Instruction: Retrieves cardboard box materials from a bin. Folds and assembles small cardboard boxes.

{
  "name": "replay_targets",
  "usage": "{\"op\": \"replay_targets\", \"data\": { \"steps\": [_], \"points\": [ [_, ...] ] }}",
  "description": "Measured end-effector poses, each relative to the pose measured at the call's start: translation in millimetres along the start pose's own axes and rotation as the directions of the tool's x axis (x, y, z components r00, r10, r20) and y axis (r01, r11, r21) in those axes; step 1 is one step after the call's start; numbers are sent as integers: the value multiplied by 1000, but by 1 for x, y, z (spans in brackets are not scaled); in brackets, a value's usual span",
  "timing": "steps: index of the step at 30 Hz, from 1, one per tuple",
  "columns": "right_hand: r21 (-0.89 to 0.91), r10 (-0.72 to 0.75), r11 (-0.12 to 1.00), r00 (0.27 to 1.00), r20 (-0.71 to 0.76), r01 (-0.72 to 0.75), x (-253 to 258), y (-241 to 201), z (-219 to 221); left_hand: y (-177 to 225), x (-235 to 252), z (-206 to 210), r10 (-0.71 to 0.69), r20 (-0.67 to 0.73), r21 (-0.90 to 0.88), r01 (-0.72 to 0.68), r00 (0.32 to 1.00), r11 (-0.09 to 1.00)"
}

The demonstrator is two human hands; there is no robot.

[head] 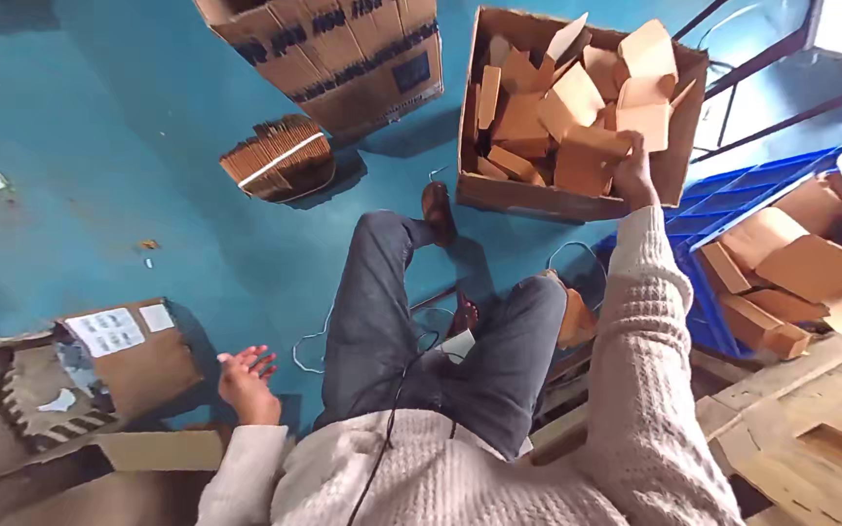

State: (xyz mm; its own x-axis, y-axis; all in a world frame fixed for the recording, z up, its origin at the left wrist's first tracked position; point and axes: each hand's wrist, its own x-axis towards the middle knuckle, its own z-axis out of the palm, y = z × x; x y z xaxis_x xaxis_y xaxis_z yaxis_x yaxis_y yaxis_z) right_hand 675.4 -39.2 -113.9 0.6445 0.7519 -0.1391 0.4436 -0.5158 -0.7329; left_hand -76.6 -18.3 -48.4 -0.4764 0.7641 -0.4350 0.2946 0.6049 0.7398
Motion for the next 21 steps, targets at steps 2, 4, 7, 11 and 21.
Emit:
{"op": "replay_targets", "data": {
  "steps": [2,4,7,11,21],
  "points": [
    [-113,92,988,988,-123,-106,7,22,-1,4,-3,3,-23,-5,42,23,1000,999],
    [-68,10,997,989,-145,-20,6,47,-3,13,-2,13,10,14,59,-11,1000,998],
    [-77,-72,994,997,40,75,1,60,0,19,-6,38,146,116,79,-155,983,985],
    [-132,-19,991,991,-132,1,-43,77,11,30,-11,56,284,229,91,-310,931,946],
    [-245,-67,963,981,182,112,-67,85,87,40,-40,75,384,362,129,-454,849,882]
  ]
}}
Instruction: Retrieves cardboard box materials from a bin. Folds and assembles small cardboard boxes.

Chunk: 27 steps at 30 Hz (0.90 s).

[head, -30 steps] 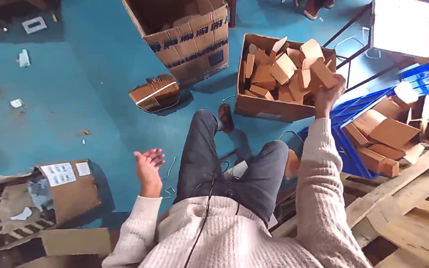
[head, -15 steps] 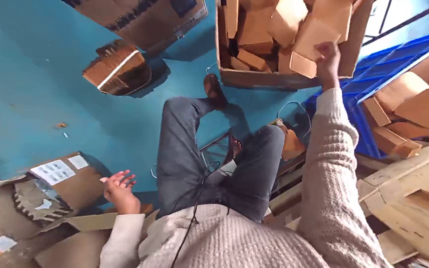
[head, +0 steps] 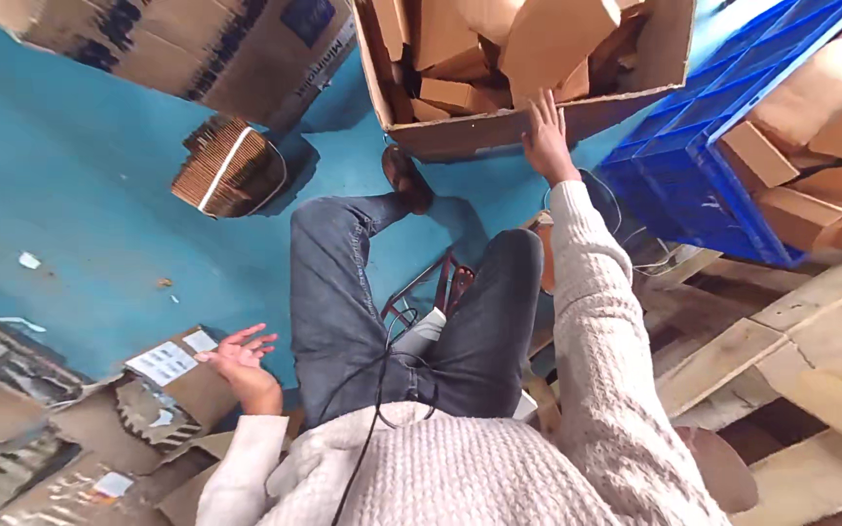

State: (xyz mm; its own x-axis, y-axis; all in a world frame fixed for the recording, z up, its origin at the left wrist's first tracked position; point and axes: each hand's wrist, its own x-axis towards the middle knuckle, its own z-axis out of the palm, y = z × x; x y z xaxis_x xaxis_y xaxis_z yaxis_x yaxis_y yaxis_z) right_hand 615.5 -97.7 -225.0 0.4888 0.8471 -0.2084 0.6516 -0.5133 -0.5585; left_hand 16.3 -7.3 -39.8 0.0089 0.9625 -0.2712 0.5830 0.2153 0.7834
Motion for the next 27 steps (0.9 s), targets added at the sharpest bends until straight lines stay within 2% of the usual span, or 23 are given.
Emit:
{"op": "replay_targets", "data": {
  "steps": [2,4,6,9,11,12,13,15,18,19,20,23,27],
  "points": [
    [-119,45,992,998,39,-40,17,-11,0,1,-3,-2,45,2,24,-45,999,999],
    [-155,113,982,992,52,-104,26,-19,-1,1,-5,-5,79,3,37,-79,997,996],
    [-128,169,976,985,-44,-173,24,-28,-3,4,-6,-4,87,4,42,-87,996,995],
    [108,204,978,910,-362,-176,-15,-27,12,10,-2,1,114,-4,-7,-114,994,994],
    [281,350,929,825,-443,-243,-62,-13,34,13,2,4,194,43,-53,-191,980,980],
    [386,490,858,767,-414,-339,-91,1,47,15,4,5,238,80,-70,-233,968,970],
    [492,634,755,674,-379,-433,-122,18,59,16,4,8,274,110,-83,-266,955,960],
    [602,839,541,422,-343,-587,-191,50,82,18,3,11,324,158,-91,-313,933,945],
    [692,977,177,43,-206,-700,-277,69,112,26,7,22,332,182,-103,-318,925,942],
    [705,988,72,-44,-146,-705,-293,71,121,29,7,25,327,181,-111,-311,927,944],
    [695,990,17,-84,-111,-719,-303,70,128,33,8,29,325,179,-115,-308,929,944],
    [602,987,44,-58,-150,-797,-311,61,135,39,9,32,371,206,-137,-348,906,927],
    [413,970,145,48,-237,-899,-288,51,146,48,6,33,419,223,-149,-394,880,907]
  ]
}}
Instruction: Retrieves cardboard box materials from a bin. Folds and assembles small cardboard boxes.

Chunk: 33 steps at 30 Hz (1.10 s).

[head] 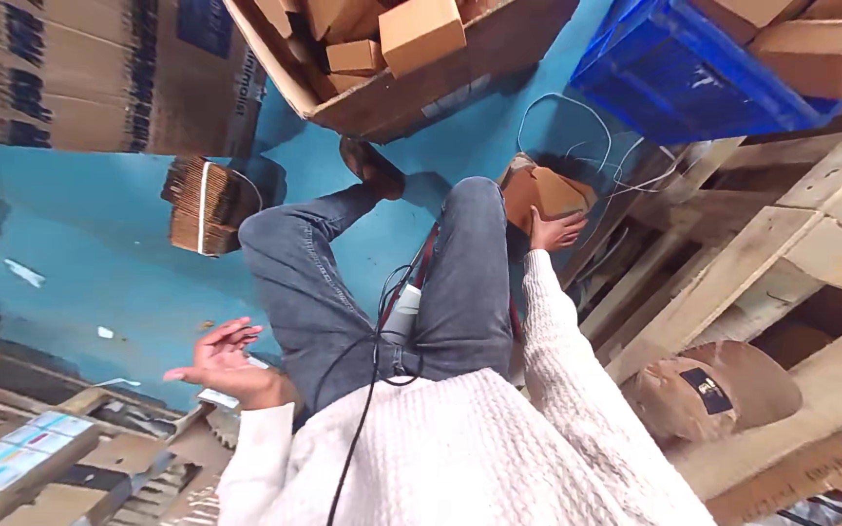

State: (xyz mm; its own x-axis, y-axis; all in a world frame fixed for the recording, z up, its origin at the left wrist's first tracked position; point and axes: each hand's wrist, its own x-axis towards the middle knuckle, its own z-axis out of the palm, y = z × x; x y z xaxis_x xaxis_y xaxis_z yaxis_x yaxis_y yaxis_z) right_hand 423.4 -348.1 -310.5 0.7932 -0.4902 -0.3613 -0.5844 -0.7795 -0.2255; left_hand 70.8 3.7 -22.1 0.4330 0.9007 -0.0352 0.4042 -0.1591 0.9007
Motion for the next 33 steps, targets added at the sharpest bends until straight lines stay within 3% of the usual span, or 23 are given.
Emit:
{"op": "replay_targets", "data": {
  "steps": [3,8,10,17,20,22,24,27,30,33],
  "points": [
    [-38,5,999,1000,-3,-5,-9,-13,11,7,-3,-4,15,-23,16,-15,1000,1000],
    [192,345,919,938,34,-345,-33,-35,19,8,-11,-6,-37,-93,-22,35,995,999],
    [201,404,890,912,68,-409,-33,-38,19,11,-12,-4,-55,-112,-22,53,992,998],
    [282,240,899,916,322,-335,-18,-23,-5,19,-19,3,-92,-166,-58,84,982,995],
    [287,267,896,928,262,-338,-20,-13,-3,17,-22,7,-118,-166,-98,103,979,990],
    [214,236,946,970,56,-242,-24,-18,-7,10,-25,2,-79,-149,-111,63,986,992],
    [91,43,995,999,-25,-41,-18,-20,-11,4,-27,-2,-46,-132,-119,30,990,992],
    [-155,-181,968,975,126,199,3,-19,-11,1,-31,-11,-60,-124,-111,46,991,993],
    [-342,-177,911,968,180,230,15,-21,-19,3,-32,-14,-125,-180,-133,101,976,986],
    [-378,-203,893,969,139,242,25,-19,-16,3,-31,-13,-156,-219,-149,124,963,981]
  ]
}}
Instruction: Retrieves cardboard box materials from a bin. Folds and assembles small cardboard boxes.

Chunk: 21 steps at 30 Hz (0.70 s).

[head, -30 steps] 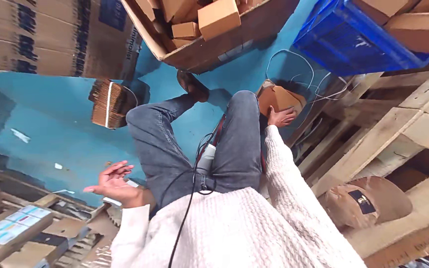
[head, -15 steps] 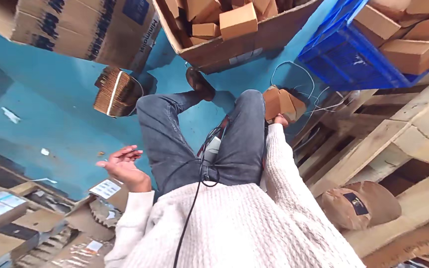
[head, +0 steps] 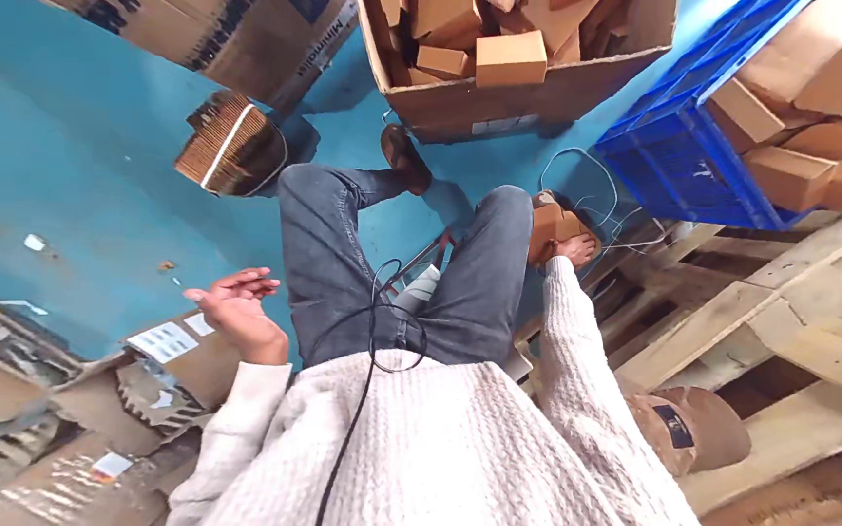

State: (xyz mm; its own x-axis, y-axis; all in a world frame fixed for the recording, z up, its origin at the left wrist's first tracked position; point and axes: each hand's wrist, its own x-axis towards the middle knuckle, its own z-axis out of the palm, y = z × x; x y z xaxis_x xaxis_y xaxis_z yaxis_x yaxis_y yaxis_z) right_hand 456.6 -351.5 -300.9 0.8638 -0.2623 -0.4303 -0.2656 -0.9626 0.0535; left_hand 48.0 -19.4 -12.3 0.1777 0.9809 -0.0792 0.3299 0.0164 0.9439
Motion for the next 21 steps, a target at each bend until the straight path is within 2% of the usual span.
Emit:
{"op": "replay_targets", "data": {
  "steps": [2,4,6,7,9,12,14,15,17,18,19,20,21],
  "points": [
    [-5,-13,1000,1000,13,13,2,0,-3,3,0,5,-18,-10,0,18,1000,1000],
    [41,-86,996,984,156,80,-2,1,-25,8,-1,10,-42,-27,6,42,999,999],
    [214,-220,963,932,287,162,-7,5,-62,15,4,14,-48,-49,5,48,998,999],
    [322,-280,928,921,272,187,-12,12,-80,18,8,15,-43,-45,-1,43,998,999],
    [541,-368,800,924,100,260,-30,32,-121,27,17,20,4,17,-33,-3,1000,999],
    [845,-477,407,870,-126,346,-88,46,-193,45,18,42,67,260,-121,-37,963,992],
    [938,-592,153,789,-166,312,-145,40,-227,59,14,69,120,474,-180,-38,872,983],
    [955,-668,64,724,-175,290,-175,32,-235,65,10,82,164,583,-214,-44,795,976],
    [963,-819,-26,547,-174,267,-232,7,-239,79,4,100,266,733,-285,-72,627,956],
    [963,-878,-58,446,-175,263,-257,-9,-236,87,-1,102,296,757,-320,-65,582,945],
    [960,-913,-95,362,-189,263,-280,-24,-230,94,-10,98,303,740,-352,-38,600,935],
    [953,-922,-133,318,-220,273,-301,-39,-224,100,-21,90,294,693,-399,10,659,917],
    [938,-905,-171,329,-271,303,-319,-53,-220,104,-29,81,293,624,-430,4,724,903]
  ]
}}
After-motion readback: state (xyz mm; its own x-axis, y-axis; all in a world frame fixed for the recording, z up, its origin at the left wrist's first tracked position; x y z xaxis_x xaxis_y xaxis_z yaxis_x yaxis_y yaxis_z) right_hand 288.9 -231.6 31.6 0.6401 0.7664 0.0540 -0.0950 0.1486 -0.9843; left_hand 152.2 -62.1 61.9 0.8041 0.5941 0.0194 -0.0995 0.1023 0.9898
